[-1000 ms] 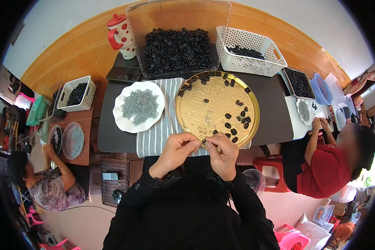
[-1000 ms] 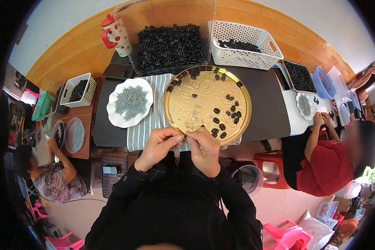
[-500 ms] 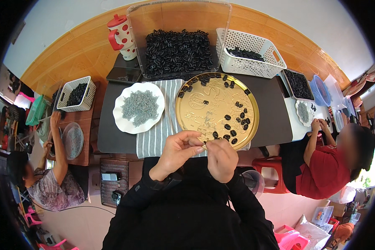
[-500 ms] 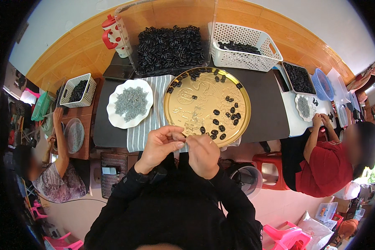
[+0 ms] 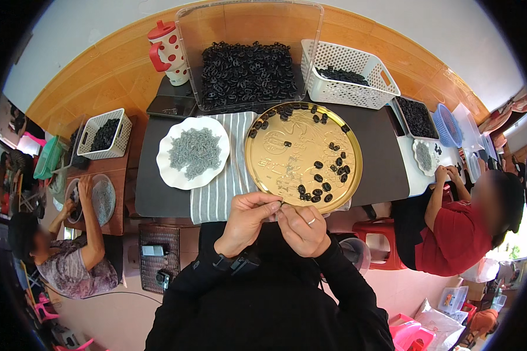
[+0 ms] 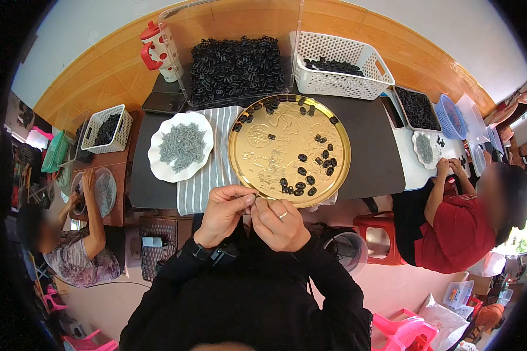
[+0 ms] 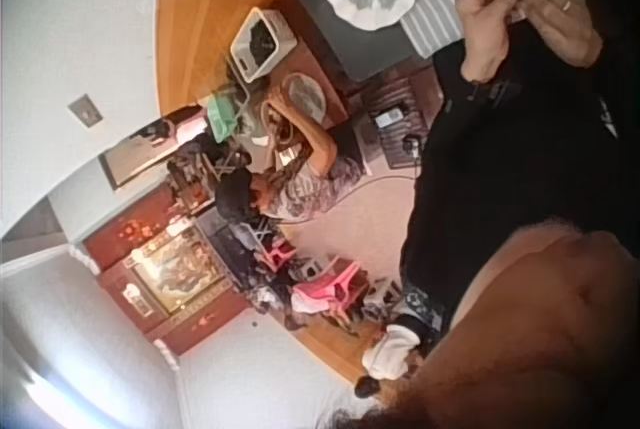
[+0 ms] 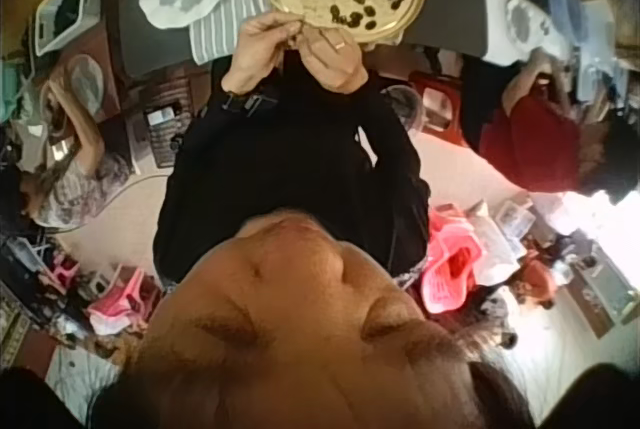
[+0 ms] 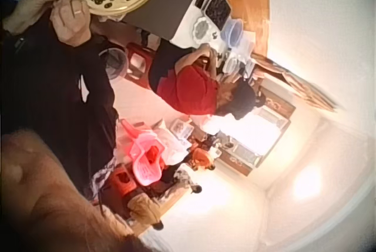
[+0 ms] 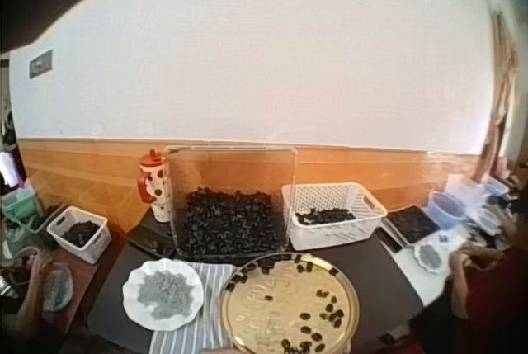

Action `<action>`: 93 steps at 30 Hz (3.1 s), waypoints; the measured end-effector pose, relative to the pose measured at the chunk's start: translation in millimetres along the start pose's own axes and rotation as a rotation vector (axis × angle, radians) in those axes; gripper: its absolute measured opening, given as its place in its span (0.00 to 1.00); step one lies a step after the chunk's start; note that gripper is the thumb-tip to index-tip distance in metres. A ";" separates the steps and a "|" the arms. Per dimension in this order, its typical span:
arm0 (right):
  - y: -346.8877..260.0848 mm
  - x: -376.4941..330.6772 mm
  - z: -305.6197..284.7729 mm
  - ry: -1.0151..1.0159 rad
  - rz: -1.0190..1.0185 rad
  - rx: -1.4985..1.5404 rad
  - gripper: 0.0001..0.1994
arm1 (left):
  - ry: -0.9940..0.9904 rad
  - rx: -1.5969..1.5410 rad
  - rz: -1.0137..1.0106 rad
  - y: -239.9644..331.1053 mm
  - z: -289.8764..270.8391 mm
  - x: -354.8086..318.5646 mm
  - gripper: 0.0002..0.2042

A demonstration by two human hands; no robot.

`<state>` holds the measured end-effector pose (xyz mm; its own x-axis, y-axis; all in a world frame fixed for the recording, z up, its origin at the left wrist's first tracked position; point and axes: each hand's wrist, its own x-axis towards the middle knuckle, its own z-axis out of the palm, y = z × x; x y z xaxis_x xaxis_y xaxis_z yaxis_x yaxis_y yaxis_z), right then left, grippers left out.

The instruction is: The person picks up a black plastic piece and a metal pin by hand, inserts the pin into the piece, and places the assembled unit onto a gold tray, repeating the process.

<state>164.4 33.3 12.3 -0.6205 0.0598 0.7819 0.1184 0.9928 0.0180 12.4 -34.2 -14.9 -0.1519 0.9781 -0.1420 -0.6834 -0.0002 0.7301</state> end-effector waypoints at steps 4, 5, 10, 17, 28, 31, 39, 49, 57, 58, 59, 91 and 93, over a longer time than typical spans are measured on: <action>14.2 -14.4 -7.3 0.045 0.334 0.068 0.07 | 0.070 0.117 0.092 5.0 -7.5 0.4 0.08; 24.7 -12.9 -13.9 -0.011 0.497 0.113 0.04 | 0.098 0.126 0.131 7.0 -8.4 0.5 0.09; 53.7 -17.8 -12.3 -0.216 0.737 0.103 0.04 | 0.096 0.161 0.207 1.4 -10.8 7.0 0.10; 48.0 -6.3 4.9 -0.506 0.581 -0.093 0.08 | 0.079 0.170 0.190 0.5 -12.1 4.7 0.12; 48.8 -9.4 10.0 -0.338 0.602 0.126 0.05 | 0.096 0.200 0.159 -2.5 -19.8 4.4 0.10; 46.2 -11.0 12.2 -0.362 0.501 0.103 0.05 | 0.105 0.201 0.166 -3.4 -20.5 4.2 0.10; 54.1 -15.7 -0.3 -0.277 0.664 0.240 0.06 | 0.109 0.214 0.168 -5.1 -20.3 3.8 0.09; 44.7 -11.2 10.5 -0.428 0.606 0.067 0.04 | 0.108 0.217 0.170 -4.8 -16.3 2.9 0.10; 38.0 -7.7 11.5 -0.060 1.045 0.826 0.04 | 0.084 0.309 0.166 1.7 -6.2 -0.8 0.13; 34.7 -5.1 12.5 -0.029 1.106 0.900 0.04 | 0.081 0.309 0.164 1.4 -4.5 -1.1 0.13; 31.2 -2.4 13.6 0.002 1.165 0.974 0.05 | 0.075 0.298 0.185 0.5 -2.7 -1.8 0.14; 12.8 3.5 21.3 0.036 1.162 1.268 0.08 | 0.106 0.245 0.266 -3.6 -1.2 -5.1 0.14; 12.6 -1.0 23.4 0.035 1.050 1.258 0.12 | 0.086 0.237 0.255 -3.2 -1.8 -5.8 0.13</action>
<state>148.3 48.2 -2.9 -0.6607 0.7380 0.1370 -0.2274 -0.0229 -0.9735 14.2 -40.3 -17.7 -0.3628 0.9317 0.0165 -0.4325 -0.1840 0.8827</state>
